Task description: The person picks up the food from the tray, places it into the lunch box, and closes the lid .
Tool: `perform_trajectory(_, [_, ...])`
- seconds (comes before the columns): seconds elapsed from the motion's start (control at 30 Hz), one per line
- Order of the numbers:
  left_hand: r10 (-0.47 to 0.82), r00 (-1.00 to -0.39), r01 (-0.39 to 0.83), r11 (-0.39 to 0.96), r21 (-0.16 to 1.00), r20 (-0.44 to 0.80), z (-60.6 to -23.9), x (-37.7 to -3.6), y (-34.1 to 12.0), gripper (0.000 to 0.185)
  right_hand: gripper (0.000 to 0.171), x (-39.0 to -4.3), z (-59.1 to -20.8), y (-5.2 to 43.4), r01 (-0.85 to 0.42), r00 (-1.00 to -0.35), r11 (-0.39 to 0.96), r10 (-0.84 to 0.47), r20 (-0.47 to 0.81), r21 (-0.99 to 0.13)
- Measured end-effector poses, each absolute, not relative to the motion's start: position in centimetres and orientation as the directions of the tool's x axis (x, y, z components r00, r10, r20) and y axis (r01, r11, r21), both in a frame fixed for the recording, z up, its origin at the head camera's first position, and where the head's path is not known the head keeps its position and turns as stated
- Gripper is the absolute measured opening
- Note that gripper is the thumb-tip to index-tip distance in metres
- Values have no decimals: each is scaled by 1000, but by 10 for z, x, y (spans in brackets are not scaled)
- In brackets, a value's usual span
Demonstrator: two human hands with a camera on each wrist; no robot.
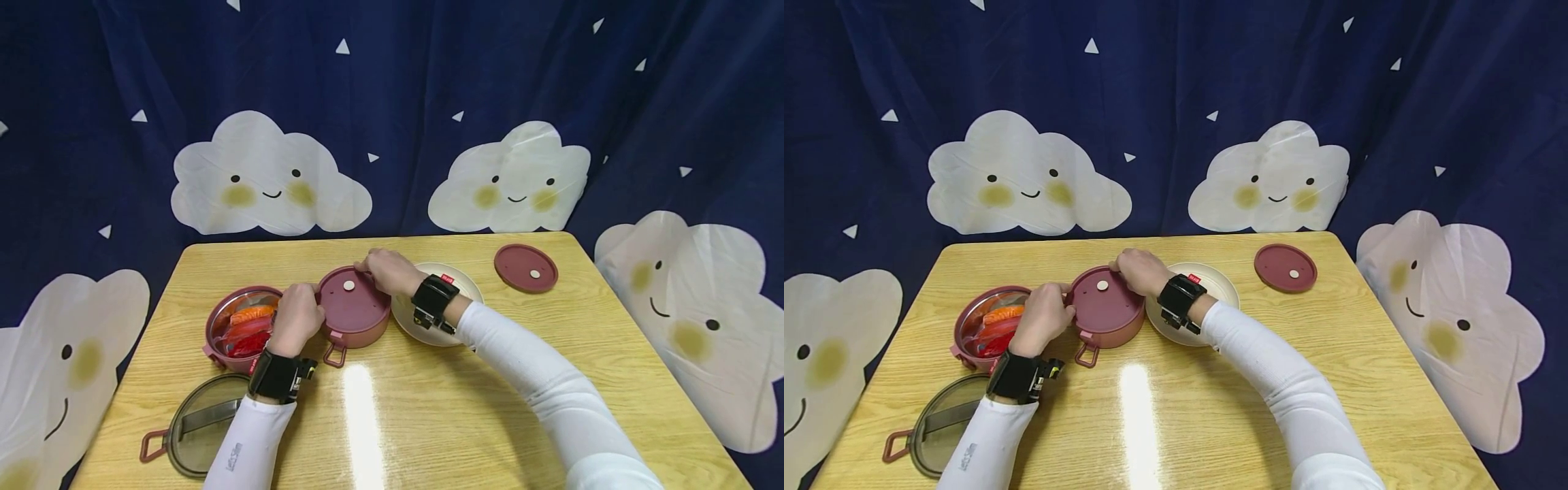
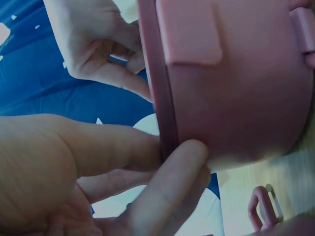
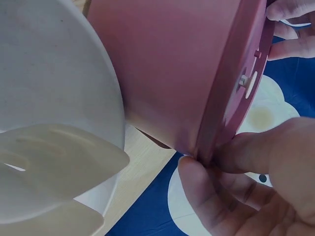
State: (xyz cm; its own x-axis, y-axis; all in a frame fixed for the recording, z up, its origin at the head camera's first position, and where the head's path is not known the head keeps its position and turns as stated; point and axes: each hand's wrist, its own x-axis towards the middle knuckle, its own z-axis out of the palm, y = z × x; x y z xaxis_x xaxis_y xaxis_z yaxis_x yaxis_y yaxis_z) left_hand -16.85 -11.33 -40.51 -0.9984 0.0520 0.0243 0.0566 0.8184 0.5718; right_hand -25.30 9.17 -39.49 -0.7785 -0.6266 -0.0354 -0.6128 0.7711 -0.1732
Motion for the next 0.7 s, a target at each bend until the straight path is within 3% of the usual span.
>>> perform_trajectory(0.13, [92,-995,89,822,563,23,-403,-172,-116,21,29,-255,-394,91,-634,-763,759,-645,-44,-150])
perform_trajectory(0.33, [121,-992,83,803,590,-24,-402,-175,-120,25,20,-256,-392,87,-652,-748,750,-660,-70,-110])
perform_trajectory(0.7, [141,-989,90,801,592,-40,-399,-176,-122,31,33,-259,-394,88,-636,-751,752,-655,-87,-171])
